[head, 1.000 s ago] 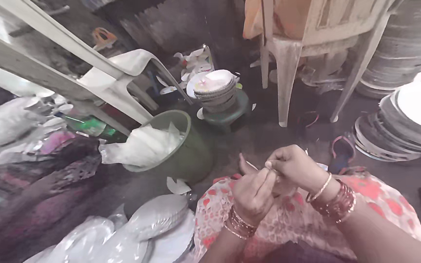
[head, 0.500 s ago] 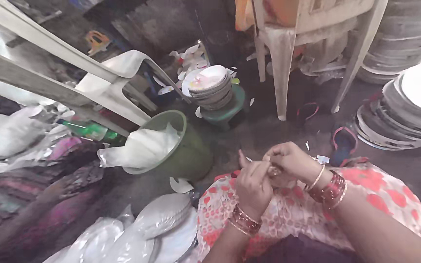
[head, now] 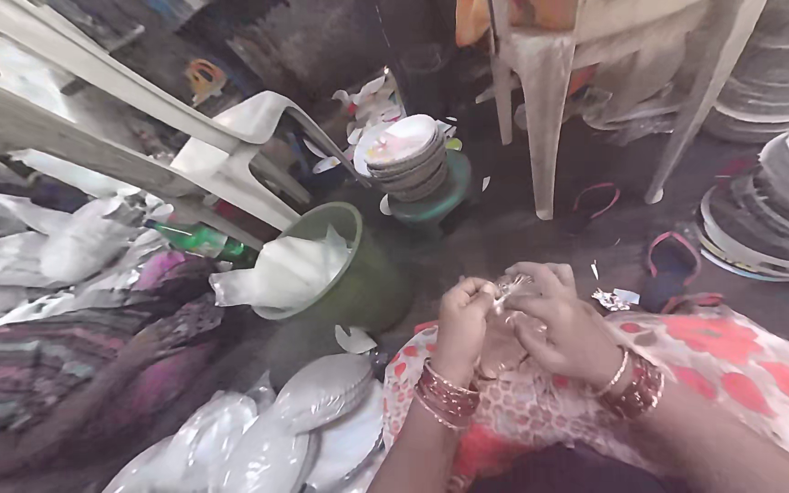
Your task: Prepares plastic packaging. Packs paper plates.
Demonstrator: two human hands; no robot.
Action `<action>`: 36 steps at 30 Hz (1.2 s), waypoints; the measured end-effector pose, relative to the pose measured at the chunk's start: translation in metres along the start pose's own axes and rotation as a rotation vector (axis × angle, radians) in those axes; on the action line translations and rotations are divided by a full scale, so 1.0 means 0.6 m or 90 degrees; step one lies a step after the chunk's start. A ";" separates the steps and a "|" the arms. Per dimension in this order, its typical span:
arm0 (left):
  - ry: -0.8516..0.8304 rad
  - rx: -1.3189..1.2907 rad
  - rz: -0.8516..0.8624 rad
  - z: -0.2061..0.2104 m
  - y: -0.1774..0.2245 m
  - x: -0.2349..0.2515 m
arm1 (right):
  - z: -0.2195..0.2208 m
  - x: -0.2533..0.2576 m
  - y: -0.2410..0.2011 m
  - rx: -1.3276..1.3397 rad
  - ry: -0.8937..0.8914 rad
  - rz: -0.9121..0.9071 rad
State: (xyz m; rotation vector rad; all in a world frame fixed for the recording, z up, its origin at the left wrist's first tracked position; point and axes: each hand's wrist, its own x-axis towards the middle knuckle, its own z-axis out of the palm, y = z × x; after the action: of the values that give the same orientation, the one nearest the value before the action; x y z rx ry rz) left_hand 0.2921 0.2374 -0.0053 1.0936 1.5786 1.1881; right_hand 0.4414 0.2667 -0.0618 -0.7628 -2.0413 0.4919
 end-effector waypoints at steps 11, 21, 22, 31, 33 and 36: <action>0.037 -0.177 -0.045 0.009 -0.005 -0.012 | 0.025 -0.011 -0.008 -0.041 0.199 -0.001; 0.046 -0.197 -0.047 0.013 -0.014 -0.018 | 0.017 -0.014 -0.004 0.050 0.222 -0.056; 0.054 -0.170 -0.022 0.012 -0.019 -0.018 | 0.017 -0.015 -0.005 0.045 0.222 -0.061; 0.167 -0.194 -0.143 0.002 -0.014 -0.016 | 0.009 -0.008 0.016 -0.020 0.146 -0.067; 0.202 -0.211 -0.161 0.001 -0.019 -0.009 | 0.009 -0.011 0.022 -0.004 0.136 -0.035; 0.236 -0.228 -0.178 -0.002 -0.041 0.008 | 0.006 -0.018 0.041 0.005 0.123 0.015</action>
State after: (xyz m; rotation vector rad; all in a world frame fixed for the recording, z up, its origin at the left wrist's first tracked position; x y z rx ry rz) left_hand 0.2861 0.2374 -0.0295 0.4221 1.6397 1.4635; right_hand 0.4509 0.2769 -0.0849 -0.7996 -1.8514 0.4230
